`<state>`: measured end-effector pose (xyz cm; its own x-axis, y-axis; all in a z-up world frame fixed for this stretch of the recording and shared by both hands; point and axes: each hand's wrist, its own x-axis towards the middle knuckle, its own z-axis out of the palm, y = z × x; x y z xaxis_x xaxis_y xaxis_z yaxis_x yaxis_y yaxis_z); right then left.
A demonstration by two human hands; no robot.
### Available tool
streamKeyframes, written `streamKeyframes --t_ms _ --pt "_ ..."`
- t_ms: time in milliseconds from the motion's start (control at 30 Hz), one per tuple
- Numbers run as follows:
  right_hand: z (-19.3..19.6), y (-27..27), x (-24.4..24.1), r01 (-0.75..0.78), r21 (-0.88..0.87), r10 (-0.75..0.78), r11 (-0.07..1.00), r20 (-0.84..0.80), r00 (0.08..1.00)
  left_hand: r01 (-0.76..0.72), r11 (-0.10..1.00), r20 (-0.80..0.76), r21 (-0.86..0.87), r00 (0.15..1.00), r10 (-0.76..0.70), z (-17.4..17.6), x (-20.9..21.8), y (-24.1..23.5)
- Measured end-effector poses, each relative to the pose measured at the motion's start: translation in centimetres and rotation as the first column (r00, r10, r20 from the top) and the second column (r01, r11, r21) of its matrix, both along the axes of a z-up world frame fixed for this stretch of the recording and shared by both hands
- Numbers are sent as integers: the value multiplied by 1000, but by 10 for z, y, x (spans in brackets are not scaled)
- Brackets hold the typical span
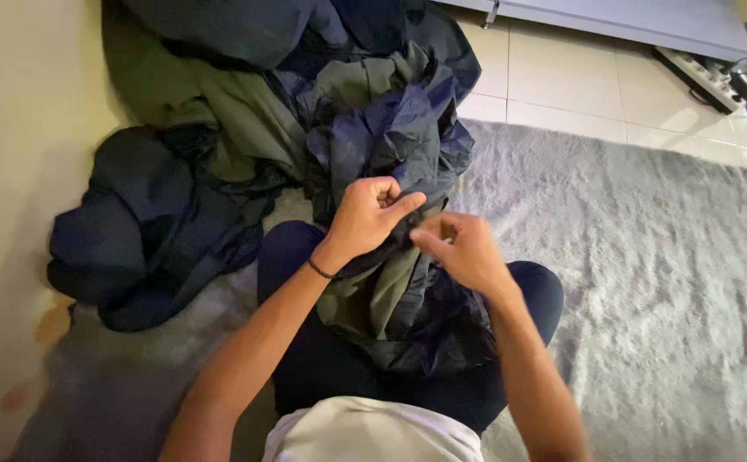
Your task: The person sits on the floor and folds a dark-colored jacket by hand. They smooth out the fabric, fold the sleeves, and fold the body of the jacket into a compact rectangular shape.
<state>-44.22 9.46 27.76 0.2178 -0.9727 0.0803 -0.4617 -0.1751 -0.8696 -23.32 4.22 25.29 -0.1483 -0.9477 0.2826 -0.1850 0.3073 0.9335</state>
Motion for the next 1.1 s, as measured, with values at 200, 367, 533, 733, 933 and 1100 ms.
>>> streamKeyframes --t_ms 200,367,533,733,933,1100 --pt "-87 -3 -59 -182 442 459 878 -676 576 24 998 -9 51 1000 -24 -8 5 -2" --pt "-39 1 -52 -303 277 399 912 -420 815 91 977 -144 194 988 -63 -13 0 7" --pt "18 7 -14 103 27 -101 994 -54 993 103 981 -158 166 984 -76 -11 -11 13" --pt "-17 -3 -6 210 -116 -236 971 -297 925 72 992 -124 101 991 -60 -18 -16 13" --pt "-4 1 -2 174 26 -174 984 -3 985 6 998 -231 63 973 8 -21 -6 11" --pt "-23 0 -8 171 23 -171 985 -2 985 -161 987 -283 -13 947 150 -3 27 1"
